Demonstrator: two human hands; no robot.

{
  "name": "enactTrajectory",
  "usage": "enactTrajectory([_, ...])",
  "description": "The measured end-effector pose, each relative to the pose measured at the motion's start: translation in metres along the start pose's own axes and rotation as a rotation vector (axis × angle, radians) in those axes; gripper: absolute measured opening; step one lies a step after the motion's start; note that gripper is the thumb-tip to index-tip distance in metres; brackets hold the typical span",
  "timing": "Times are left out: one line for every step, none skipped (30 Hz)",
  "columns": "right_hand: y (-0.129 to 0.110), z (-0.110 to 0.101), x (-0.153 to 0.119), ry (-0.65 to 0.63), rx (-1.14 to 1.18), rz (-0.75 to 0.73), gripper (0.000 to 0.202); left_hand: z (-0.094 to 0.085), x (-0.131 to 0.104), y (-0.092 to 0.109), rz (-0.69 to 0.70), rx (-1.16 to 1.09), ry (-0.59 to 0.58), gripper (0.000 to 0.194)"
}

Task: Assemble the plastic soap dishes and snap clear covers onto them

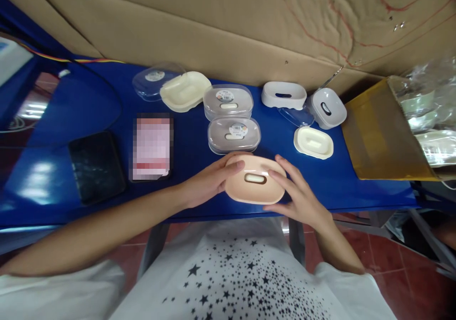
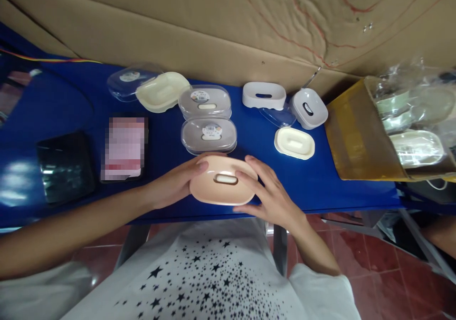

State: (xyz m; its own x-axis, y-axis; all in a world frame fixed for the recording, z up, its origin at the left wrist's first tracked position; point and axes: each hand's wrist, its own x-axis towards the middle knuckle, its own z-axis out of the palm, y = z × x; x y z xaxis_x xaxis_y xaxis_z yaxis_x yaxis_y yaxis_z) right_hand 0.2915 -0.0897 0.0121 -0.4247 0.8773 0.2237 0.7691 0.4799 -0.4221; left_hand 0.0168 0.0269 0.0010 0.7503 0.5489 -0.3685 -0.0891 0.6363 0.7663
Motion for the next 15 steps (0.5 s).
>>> enactTrajectory([0.000,0.004,0.002,-0.015,0.022,0.012,0.085,-0.001,0.001,0.000,0.023,0.070,0.032,0.066])
enactTrajectory([0.001,0.007,0.002,-0.024,0.043,0.024,0.084,-0.002,0.001,0.000,0.050,0.155,0.057,0.065])
enactTrajectory([0.003,0.009,0.002,-0.031,0.057,0.036,0.085,-0.004,0.000,0.001,0.079,0.248,0.075,0.063])
enactTrajectory([0.005,0.009,0.001,-0.038,0.066,0.046,0.085,-0.006,-0.001,0.002,0.109,0.344,0.080,0.062])
enactTrajectory([0.007,0.009,0.000,-0.045,0.073,0.054,0.085,-0.009,-0.005,0.004,0.143,0.440,0.081,0.062])
enactTrajectory([0.009,0.009,-0.002,-0.056,0.079,0.061,0.085,-0.011,-0.009,0.005,0.188,0.545,0.087,0.063])
enactTrajectory([0.011,0.008,-0.003,-0.068,0.085,0.064,0.084,-0.014,-0.014,0.005,0.240,0.664,0.102,0.066])
enactTrajectory([0.012,0.007,-0.003,-0.079,0.092,0.060,0.082,-0.016,-0.020,0.005,0.296,0.796,0.124,0.070])
enactTrajectory([0.012,0.007,-0.002,-0.091,0.097,0.054,0.079,-0.018,-0.026,0.004,0.350,0.935,0.144,0.076])
enactTrajectory([0.011,0.008,0.001,-0.107,0.098,0.046,0.077,-0.020,-0.032,0.001,0.400,1.066,0.155,0.083])
enactTrajectory([0.010,0.009,0.004,-0.127,0.094,0.035,0.075,-0.022,-0.036,-0.002,0.441,1.175,0.159,0.090])
enactTrajectory([0.008,0.010,0.009,-0.151,0.082,0.021,0.073,-0.023,-0.040,-0.006,0.468,1.256,0.149,0.097])
enactTrajectory([0.007,0.010,0.013,-0.176,0.061,0.004,0.073,-0.025,-0.042,-0.010,0.487,1.311,0.139,0.101])
enactTrajectory([0.006,0.009,0.018,-0.199,0.035,-0.017,0.073,-0.026,-0.044,-0.014,0.509,1.353,0.138,0.102])
enactTrajectory([0.007,0.006,0.022,-0.211,0.008,-0.037,0.075,-0.028,-0.044,-0.017,0.533,1.391,0.147,0.101])
